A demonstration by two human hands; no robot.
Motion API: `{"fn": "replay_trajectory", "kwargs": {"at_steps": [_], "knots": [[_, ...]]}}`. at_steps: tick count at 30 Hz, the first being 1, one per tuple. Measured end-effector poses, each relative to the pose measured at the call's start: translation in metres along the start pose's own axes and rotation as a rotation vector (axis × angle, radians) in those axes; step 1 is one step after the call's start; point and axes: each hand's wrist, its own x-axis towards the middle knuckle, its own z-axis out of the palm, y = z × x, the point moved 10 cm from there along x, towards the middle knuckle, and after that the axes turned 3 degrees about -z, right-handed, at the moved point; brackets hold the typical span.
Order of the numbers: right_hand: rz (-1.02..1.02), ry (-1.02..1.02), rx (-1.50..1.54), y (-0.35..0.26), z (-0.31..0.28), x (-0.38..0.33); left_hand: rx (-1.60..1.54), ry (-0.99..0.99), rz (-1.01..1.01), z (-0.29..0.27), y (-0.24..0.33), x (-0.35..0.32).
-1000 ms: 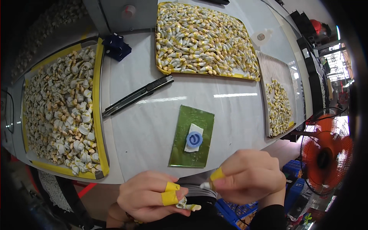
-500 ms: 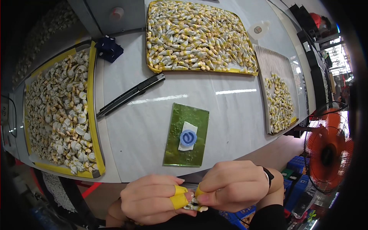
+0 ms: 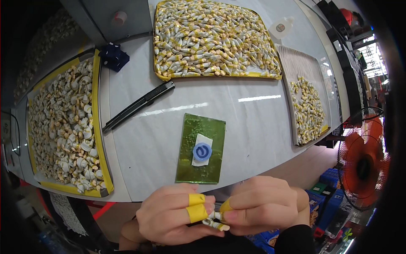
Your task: The person assembles small capsules by hand. They pick up a capsule shell, apply a small amount of adhesive from a bottle, and then insert a small white object into the shell. The completed capsules are placed onto a tray.
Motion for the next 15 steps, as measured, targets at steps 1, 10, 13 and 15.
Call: {"fn": "replay_trajectory", "kwargs": {"at_steps": [1,10,13,15], "knots": [[0.012,0.024,-0.040,0.000,-0.002,-0.002,0.017,0.022,0.042,-0.001,0.002,-0.003],[0.032,-0.055,0.347,0.025,-0.001,0.002,-0.758,-0.102,-0.361,0.022,-0.040,-0.017],[0.085,-0.147,0.424,0.029,0.007,0.002,-0.986,-0.169,-0.502,0.037,-0.047,-0.024],[0.099,-0.179,0.492,0.030,0.014,0.002,-1.019,-0.226,-0.541,0.044,-0.048,-0.027]]}}
